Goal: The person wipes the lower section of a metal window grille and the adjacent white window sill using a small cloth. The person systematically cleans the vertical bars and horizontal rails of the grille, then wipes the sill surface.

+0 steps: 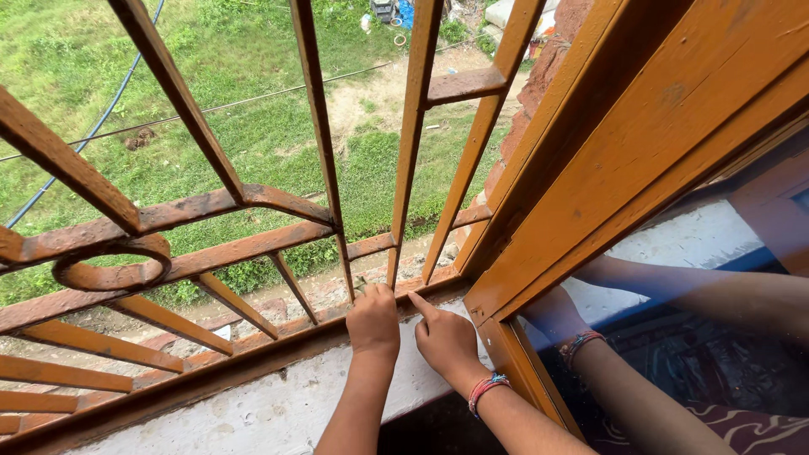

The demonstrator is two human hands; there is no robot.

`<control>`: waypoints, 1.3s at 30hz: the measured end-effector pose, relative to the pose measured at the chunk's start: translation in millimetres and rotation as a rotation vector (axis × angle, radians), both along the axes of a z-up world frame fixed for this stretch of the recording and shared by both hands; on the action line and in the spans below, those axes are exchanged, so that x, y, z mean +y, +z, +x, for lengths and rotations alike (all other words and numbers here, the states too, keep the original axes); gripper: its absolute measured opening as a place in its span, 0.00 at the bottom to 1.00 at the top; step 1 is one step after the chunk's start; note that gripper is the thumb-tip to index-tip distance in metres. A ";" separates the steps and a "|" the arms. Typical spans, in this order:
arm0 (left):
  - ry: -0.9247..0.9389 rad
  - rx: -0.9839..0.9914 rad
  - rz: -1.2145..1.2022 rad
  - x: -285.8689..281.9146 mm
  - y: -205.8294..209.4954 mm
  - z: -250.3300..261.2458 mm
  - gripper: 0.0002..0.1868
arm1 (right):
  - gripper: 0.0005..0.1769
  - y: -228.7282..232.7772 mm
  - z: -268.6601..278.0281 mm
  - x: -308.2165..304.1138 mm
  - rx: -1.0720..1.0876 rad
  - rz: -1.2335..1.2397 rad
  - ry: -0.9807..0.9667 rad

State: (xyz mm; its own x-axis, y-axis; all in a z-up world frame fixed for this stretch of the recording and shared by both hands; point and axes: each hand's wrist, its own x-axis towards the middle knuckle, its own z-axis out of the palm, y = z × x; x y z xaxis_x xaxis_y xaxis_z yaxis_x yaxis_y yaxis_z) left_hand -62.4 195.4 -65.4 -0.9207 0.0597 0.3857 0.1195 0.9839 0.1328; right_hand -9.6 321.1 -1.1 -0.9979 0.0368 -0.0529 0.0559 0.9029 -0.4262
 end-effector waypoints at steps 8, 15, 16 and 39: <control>0.038 -0.069 -0.016 5.4 18.5 6.0 0.02 | 0.29 4.7 -11.7 4.5 -0.002 0.020 -0.056; -0.123 0.027 0.248 14.6 54.0 52.7 0.04 | 0.25 -3.3 -11.3 13.5 0.090 -0.106 -0.163; -0.169 0.106 0.244 16.4 56.3 50.5 0.06 | 0.24 -3.7 -11.2 13.3 0.095 -0.141 -0.184; -0.196 -0.086 -0.198 61.6 -10.3 -16.6 0.05 | 0.36 -25.0 -11.9 18.4 -0.053 -0.357 -0.466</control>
State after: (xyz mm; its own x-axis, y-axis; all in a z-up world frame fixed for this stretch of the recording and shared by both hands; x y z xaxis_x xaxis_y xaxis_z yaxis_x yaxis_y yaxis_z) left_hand -79.1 257.1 -75.7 -0.9132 0.3057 0.2695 0.3063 0.9511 -0.0411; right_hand -21.5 339.5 -26.2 -0.8762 0.4419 -0.1924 0.4424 0.5792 -0.6847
